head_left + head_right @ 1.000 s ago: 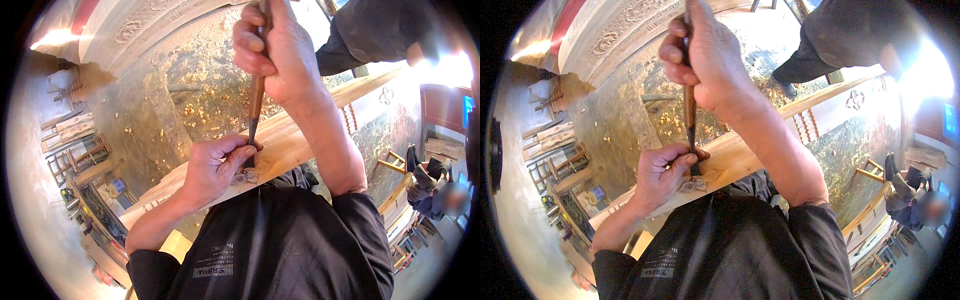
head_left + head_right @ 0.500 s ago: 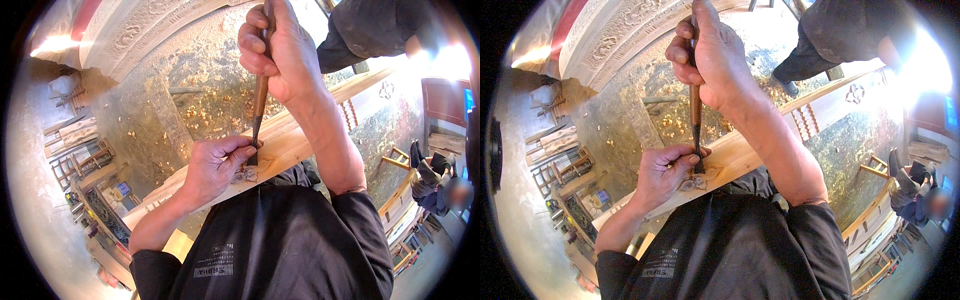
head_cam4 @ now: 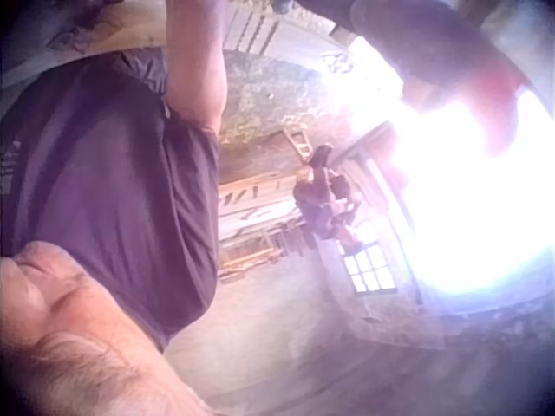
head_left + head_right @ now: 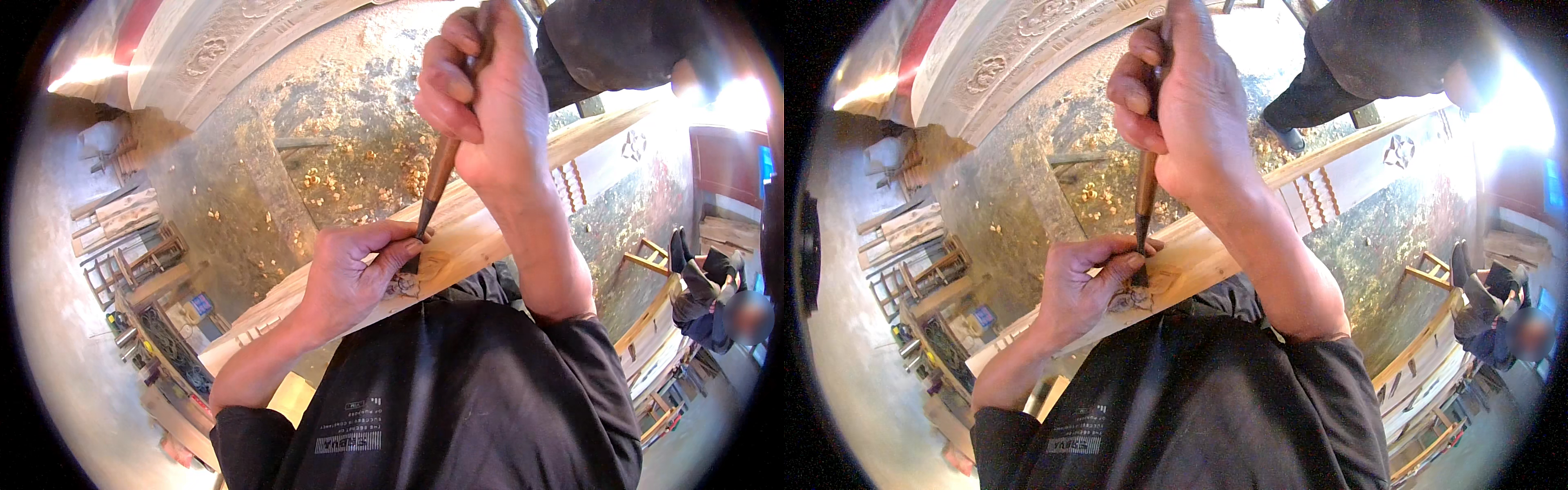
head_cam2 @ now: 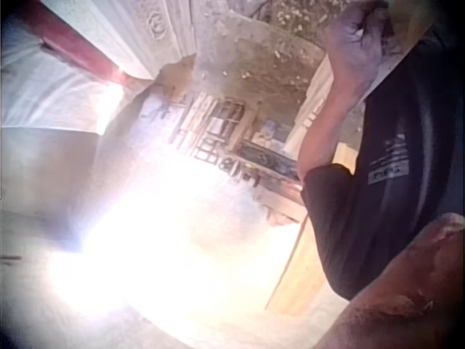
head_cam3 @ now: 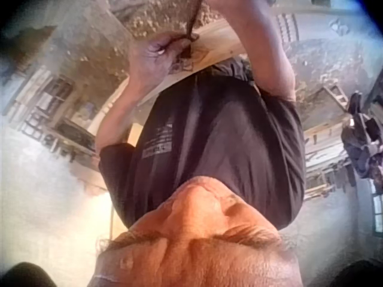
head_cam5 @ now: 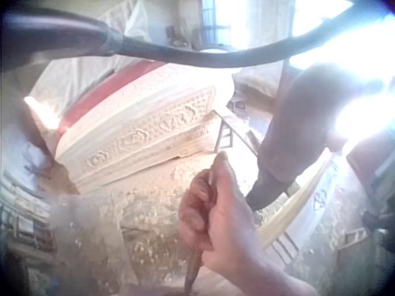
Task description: The person uses a chisel and a hammer to carve decorative floral patterns into a long wood plank on a workbench.
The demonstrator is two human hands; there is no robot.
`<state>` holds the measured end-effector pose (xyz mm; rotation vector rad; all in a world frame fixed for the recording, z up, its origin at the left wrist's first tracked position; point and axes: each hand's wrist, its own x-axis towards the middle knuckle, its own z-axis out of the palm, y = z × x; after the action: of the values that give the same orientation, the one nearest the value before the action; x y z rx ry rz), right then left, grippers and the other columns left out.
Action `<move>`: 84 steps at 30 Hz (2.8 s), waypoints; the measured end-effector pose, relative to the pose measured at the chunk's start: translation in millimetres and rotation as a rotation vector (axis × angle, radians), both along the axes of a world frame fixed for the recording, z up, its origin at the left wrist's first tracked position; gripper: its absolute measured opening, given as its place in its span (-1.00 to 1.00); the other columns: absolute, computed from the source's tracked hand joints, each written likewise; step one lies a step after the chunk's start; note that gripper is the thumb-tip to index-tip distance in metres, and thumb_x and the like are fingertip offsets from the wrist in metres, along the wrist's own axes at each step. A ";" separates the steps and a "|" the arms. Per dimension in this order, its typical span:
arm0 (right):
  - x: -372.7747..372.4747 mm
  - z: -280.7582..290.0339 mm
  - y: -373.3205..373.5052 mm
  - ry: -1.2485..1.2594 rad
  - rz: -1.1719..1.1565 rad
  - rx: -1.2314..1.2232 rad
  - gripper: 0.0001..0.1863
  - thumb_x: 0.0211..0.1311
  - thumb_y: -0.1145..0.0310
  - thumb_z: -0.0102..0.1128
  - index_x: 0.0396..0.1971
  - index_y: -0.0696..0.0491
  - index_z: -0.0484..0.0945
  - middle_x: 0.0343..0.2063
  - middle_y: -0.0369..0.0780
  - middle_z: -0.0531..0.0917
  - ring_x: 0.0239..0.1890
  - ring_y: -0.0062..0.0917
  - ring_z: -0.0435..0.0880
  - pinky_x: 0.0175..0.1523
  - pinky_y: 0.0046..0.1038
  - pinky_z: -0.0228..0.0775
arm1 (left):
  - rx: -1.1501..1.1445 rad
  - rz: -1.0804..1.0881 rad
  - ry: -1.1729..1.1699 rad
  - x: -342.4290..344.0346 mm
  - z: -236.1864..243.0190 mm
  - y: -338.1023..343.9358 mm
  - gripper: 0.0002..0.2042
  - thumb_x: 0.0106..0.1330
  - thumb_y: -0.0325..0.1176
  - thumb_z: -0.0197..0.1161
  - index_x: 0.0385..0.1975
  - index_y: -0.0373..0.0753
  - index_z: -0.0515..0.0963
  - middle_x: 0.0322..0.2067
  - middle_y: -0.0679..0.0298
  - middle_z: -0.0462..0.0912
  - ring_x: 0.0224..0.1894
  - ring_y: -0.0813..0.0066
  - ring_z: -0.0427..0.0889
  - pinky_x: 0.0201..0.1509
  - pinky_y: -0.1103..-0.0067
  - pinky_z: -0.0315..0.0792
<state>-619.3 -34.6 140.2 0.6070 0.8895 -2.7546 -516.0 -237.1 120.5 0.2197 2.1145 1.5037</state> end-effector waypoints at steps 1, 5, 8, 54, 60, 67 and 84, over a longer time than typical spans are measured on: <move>-2.0 -3.8 -0.7 -0.001 0.036 -0.003 -0.37 0.66 -0.37 -0.11 -0.46 -0.13 0.29 -0.66 -0.35 0.27 -0.70 -0.60 0.12 -0.62 -0.49 -0.08 | -0.015 -0.005 0.015 0.0 -0.1 0.1 -0.85 0.53 -0.48 0.36 -0.05 -0.37 0.79 -0.42 0.18 0.81 -0.39 0.68 0.67 -0.28 0.59 0.56; -15.7 -19.5 -18.4 0.234 0.026 0.068 -0.43 0.69 -0.27 -0.09 -0.38 -0.06 0.35 -0.66 -0.28 0.39 -0.74 -0.69 0.11 -0.63 -0.57 -0.11 | -0.069 0.009 0.061 -1.0 0.2 1.5 -0.87 0.51 -0.49 0.36 -0.08 -0.37 0.79 -0.47 0.16 0.78 -0.42 0.69 0.64 -0.32 0.58 0.54; -19.5 -23.5 -24.9 0.202 0.048 0.041 -0.43 0.69 -0.25 -0.08 -0.37 -0.05 0.36 -0.66 -0.25 0.41 -0.74 -0.68 0.13 -0.64 -0.57 -0.10 | -0.054 0.028 0.017 -1.3 0.6 1.2 -0.87 0.50 -0.50 0.36 -0.10 -0.36 0.80 -0.50 0.20 0.77 -0.45 0.69 0.63 -0.35 0.58 0.52; -32.3 11.5 -106.2 0.249 0.534 0.138 -0.39 0.70 -0.23 -0.05 -0.43 0.00 0.40 -0.63 -0.28 0.43 -0.69 -0.74 0.11 -0.60 -0.59 -0.06 | 0.237 0.374 -0.164 2.7 5.8 -4.4 -0.90 0.55 -0.49 0.33 -0.14 -0.41 0.62 -0.25 0.16 0.84 -0.22 0.56 0.81 -0.12 0.58 0.66; -30.3 12.8 -92.0 0.312 0.620 0.016 -0.40 0.68 -0.23 -0.01 -0.37 0.04 0.44 -0.60 -0.25 0.48 -0.70 -0.73 0.15 -0.61 -0.59 -0.03 | 0.182 0.323 -0.192 2.6 2.2 -10.0 -0.83 0.53 -0.40 0.39 -0.20 -0.43 0.69 -0.36 0.24 0.83 -0.28 0.60 0.79 -0.18 0.60 0.64; -41.6 15.8 -43.1 0.319 0.531 -0.083 -0.39 0.69 -0.29 -0.10 -0.35 -0.01 0.38 -0.61 -0.27 0.43 -0.72 -0.70 0.13 -0.62 -0.57 -0.06 | 0.383 0.274 -0.194 0.1 3.1 -9.6 -0.69 0.56 -0.26 0.42 -0.06 -0.47 0.73 -0.28 0.22 0.82 -0.22 0.63 0.74 -0.07 0.60 0.65; -46.3 -8.7 -72.2 0.300 0.417 0.058 -0.36 0.63 -0.32 0.01 -0.40 0.00 0.39 -0.63 -0.19 0.48 -0.74 -0.72 0.12 -0.62 -0.58 -0.10 | 0.172 0.185 -0.188 -3.8 3.0 -11.6 -0.79 0.60 -0.38 0.33 -0.15 -0.46 0.71 -0.28 0.14 0.85 -0.20 0.50 0.81 -0.04 0.53 0.70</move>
<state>-665.6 -106.8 131.5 0.0018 1.0228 -2.4746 -519.8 -248.8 123.6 -0.0564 1.9014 1.7420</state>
